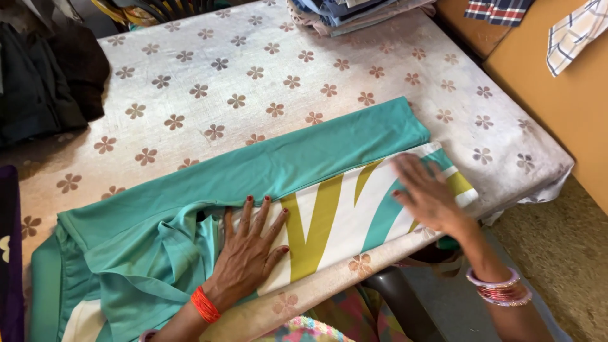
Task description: The person picks up a teal printed polo shirt, lays it face-down on a table, smooths the fabric with both hands, folds the sleeves and sides inward, then rolls and folds the shirt into a compact bundle on the table.
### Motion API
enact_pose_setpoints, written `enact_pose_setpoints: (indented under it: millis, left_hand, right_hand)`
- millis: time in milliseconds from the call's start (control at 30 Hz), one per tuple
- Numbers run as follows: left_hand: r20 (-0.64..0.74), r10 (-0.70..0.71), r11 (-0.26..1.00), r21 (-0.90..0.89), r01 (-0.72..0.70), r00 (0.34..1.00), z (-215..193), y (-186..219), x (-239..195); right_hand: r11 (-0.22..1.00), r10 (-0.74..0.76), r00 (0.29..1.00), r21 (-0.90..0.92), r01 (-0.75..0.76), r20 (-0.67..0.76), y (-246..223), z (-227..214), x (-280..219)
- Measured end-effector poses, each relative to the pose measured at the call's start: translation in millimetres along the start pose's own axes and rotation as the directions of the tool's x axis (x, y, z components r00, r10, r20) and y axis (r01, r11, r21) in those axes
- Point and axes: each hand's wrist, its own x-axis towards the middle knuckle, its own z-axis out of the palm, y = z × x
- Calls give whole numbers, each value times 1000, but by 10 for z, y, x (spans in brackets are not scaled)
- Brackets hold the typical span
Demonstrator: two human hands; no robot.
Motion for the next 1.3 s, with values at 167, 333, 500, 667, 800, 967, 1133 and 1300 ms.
enact_pose_setpoints:
  millis: [167, 333, 500, 667, 800, 967, 1133, 1300]
  left_hand:
    - [-33, -55, 998, -35, 54, 998, -128, 59, 33]
    - [-183, -116, 992, 25, 122, 976, -194, -56, 76]
    - [-277, -146, 968, 159, 195, 950, -118, -397, 36]
    - [-334, -174, 966, 124, 227, 926, -122, -531, -5]
    - [-272, -232, 953, 129, 274, 934, -178, -525, 2]
    - [-327, -158, 959, 174, 224, 932, -195, -511, -46]
    - [-329, -209, 959, 113, 258, 921, 37, -658, -134]
    - [-195, -319, 923, 158, 351, 927, -1, -688, -190]
  right_hand:
    - [965, 263, 937, 65, -255, -228, 518, 221, -255]
    - [985, 154, 862, 6, -172, -483, 163, -244, -79]
    - [994, 99, 844, 18, -105, -527, 187, -453, 259]
    - [992, 52, 850, -72, -106, -524, 344, -457, 404]
    - [991, 53, 834, -72, -110, -550, 367, -468, 340]
    - [993, 71, 815, -40, -114, -575, 273, -468, 235]
    - [998, -58, 788, -60, 26, -613, 370, -313, 133]
    - [976, -192, 713, -53, 212, -674, 1060, 607, 638]
